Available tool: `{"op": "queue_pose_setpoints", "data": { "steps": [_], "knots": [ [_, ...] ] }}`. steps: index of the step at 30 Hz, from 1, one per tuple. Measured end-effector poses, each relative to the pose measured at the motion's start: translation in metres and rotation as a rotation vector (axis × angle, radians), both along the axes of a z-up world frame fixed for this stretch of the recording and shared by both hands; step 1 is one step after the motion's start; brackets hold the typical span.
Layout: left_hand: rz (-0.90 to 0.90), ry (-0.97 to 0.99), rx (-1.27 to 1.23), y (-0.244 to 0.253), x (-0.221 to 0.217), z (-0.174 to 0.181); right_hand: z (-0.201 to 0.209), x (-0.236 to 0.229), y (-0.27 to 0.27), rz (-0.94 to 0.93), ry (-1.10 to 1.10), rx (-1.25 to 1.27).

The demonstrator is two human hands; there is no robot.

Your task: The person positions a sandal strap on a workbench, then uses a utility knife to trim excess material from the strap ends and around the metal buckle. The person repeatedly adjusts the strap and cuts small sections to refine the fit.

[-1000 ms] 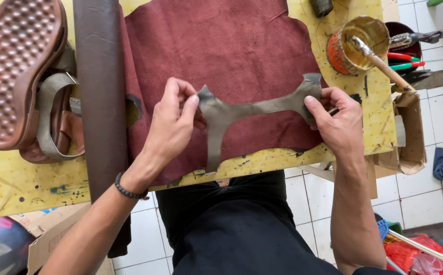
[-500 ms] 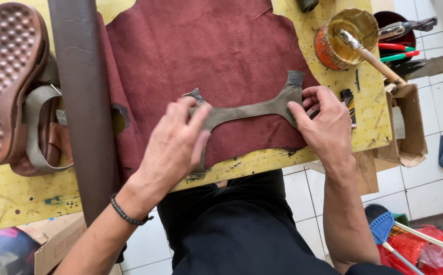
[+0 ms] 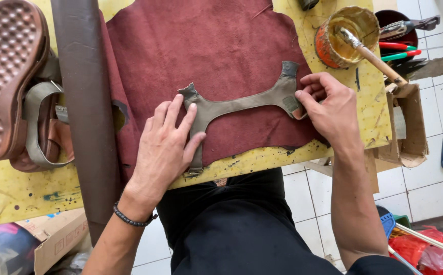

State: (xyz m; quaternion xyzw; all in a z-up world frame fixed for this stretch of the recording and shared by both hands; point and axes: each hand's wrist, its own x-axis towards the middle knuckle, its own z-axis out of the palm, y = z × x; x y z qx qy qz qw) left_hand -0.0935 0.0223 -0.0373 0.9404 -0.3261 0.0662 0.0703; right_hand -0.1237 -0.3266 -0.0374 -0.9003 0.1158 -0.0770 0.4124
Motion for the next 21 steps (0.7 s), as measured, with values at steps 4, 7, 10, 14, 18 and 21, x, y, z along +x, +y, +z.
{"op": "queue_pose_setpoints", "data": {
  "steps": [4, 7, 10, 14, 18, 21],
  "knots": [
    [-0.032, 0.087, -0.142, -0.010, 0.020, 0.000, -0.001, 0.006, -0.004, 0.004, 0.002, -0.044],
    [0.001, 0.064, -0.163, -0.013, 0.039, -0.015, 0.009, 0.013, 0.005, 0.029, -0.002, -0.080],
    [0.016, 0.079, -0.231, -0.014, 0.052, -0.020, 0.008, 0.018, 0.006, 0.057, 0.065, -0.106],
    [0.039, 0.146, -0.398, -0.011, 0.069, -0.022, 0.003, 0.026, -0.002, 0.067, 0.020, 0.007],
    [0.029, 0.144, -0.358, -0.011, 0.081, -0.030, -0.001, 0.031, -0.003, 0.095, 0.031, -0.008],
    [0.120, 0.187, -0.394, -0.019, 0.054, 0.009, -0.002, 0.024, -0.006, 0.072, 0.028, 0.023]
  ]
}}
